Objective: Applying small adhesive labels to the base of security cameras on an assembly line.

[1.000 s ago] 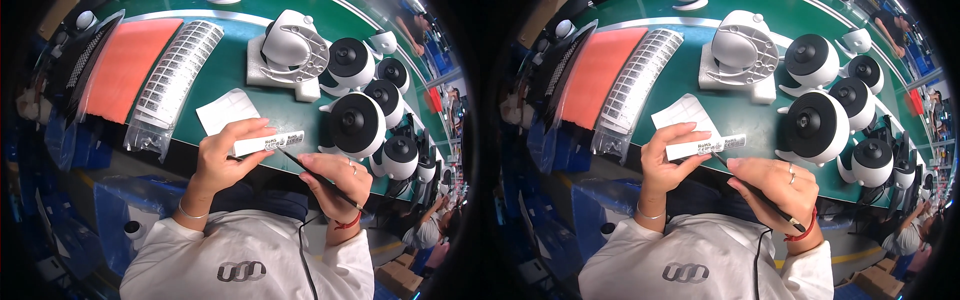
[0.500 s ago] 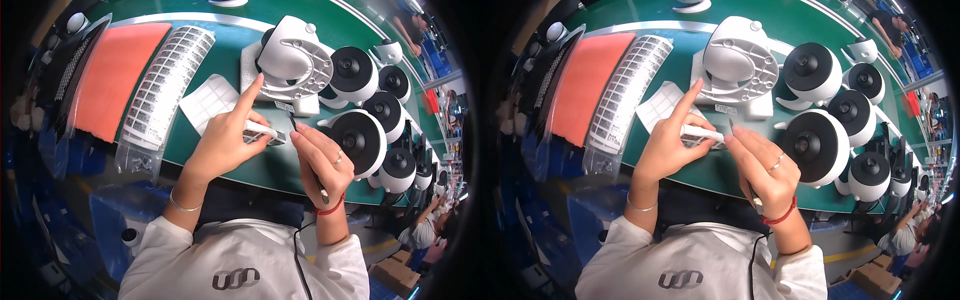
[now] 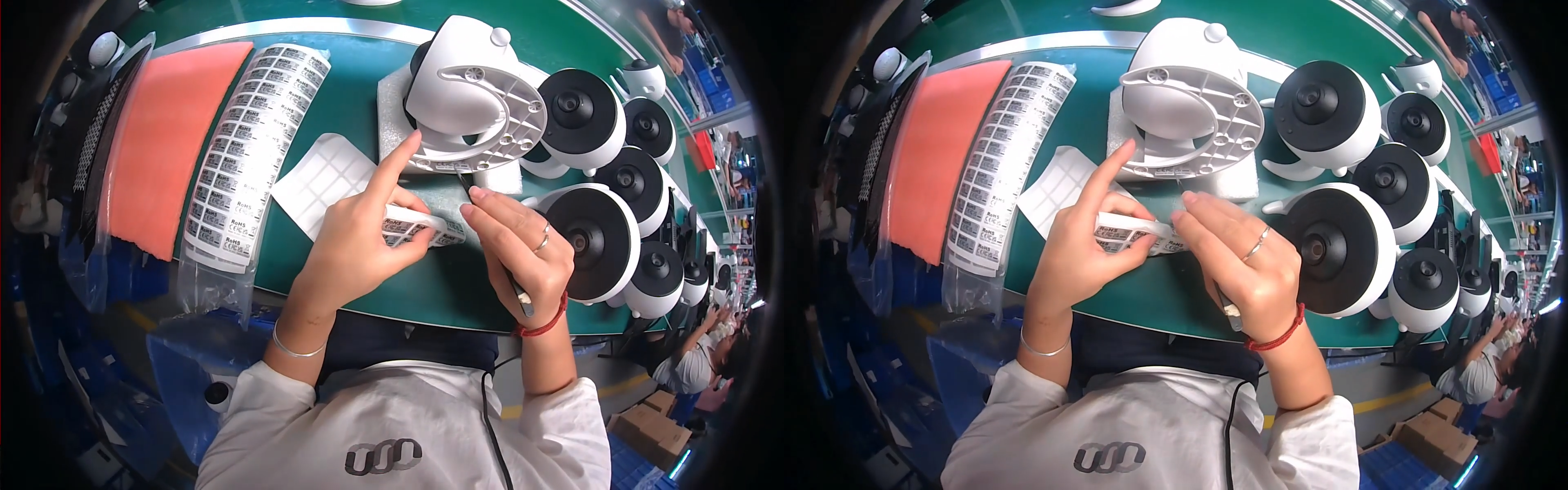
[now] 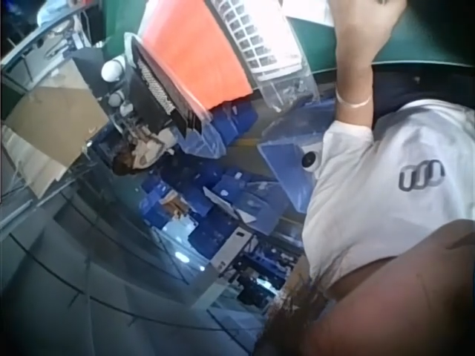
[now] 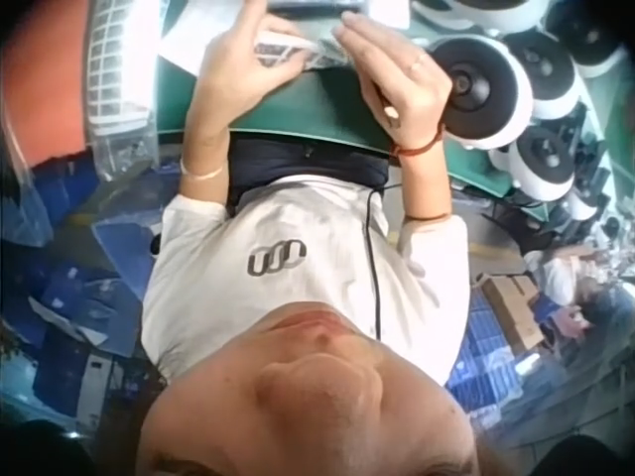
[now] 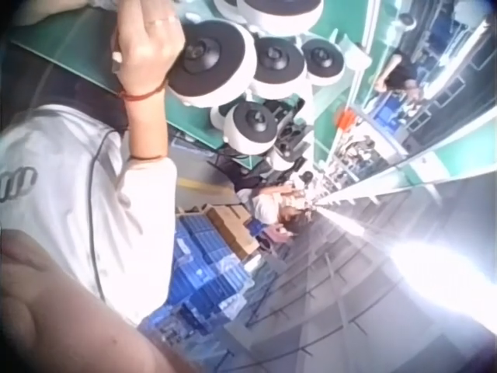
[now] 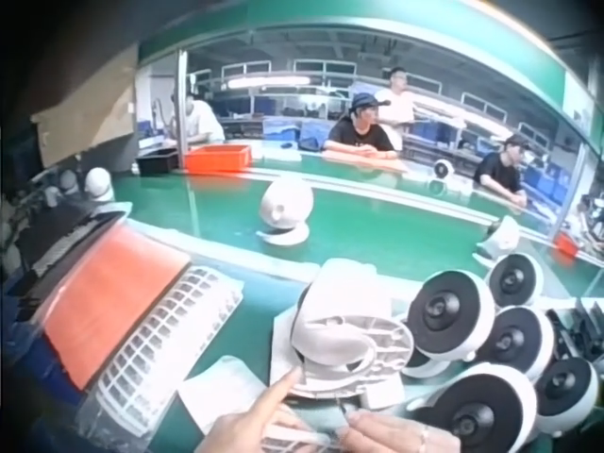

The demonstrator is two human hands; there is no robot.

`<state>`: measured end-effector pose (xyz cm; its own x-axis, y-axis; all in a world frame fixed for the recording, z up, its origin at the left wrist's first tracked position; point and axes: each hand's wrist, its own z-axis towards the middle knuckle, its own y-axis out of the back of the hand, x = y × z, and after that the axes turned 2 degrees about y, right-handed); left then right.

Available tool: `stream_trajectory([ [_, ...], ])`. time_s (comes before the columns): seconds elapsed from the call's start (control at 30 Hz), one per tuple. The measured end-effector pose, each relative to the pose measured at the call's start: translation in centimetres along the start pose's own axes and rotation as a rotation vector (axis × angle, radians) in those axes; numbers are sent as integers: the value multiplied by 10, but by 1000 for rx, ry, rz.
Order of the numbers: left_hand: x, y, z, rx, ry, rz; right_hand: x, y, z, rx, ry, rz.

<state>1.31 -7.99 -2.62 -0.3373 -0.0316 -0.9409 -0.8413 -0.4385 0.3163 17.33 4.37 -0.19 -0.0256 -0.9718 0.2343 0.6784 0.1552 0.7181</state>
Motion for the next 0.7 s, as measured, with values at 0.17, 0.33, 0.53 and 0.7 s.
stream_trajectory([
  [0.17, 0, 0, 0, -4, -4, -6, -5, -2, -1, 1, 1, 11],
  [0.33, 2, 0, 0, -12, -21, 17, -7, -6, -1, -18, 15, 12],
  [0.53, 7, -1, 0, -24, -69, 25, -4, -5, -1, 8, -41, 62],
  [0.7, 6, -2, 0, -20, -63, 31, -5, -6, -3, -1, -64, 73],
])
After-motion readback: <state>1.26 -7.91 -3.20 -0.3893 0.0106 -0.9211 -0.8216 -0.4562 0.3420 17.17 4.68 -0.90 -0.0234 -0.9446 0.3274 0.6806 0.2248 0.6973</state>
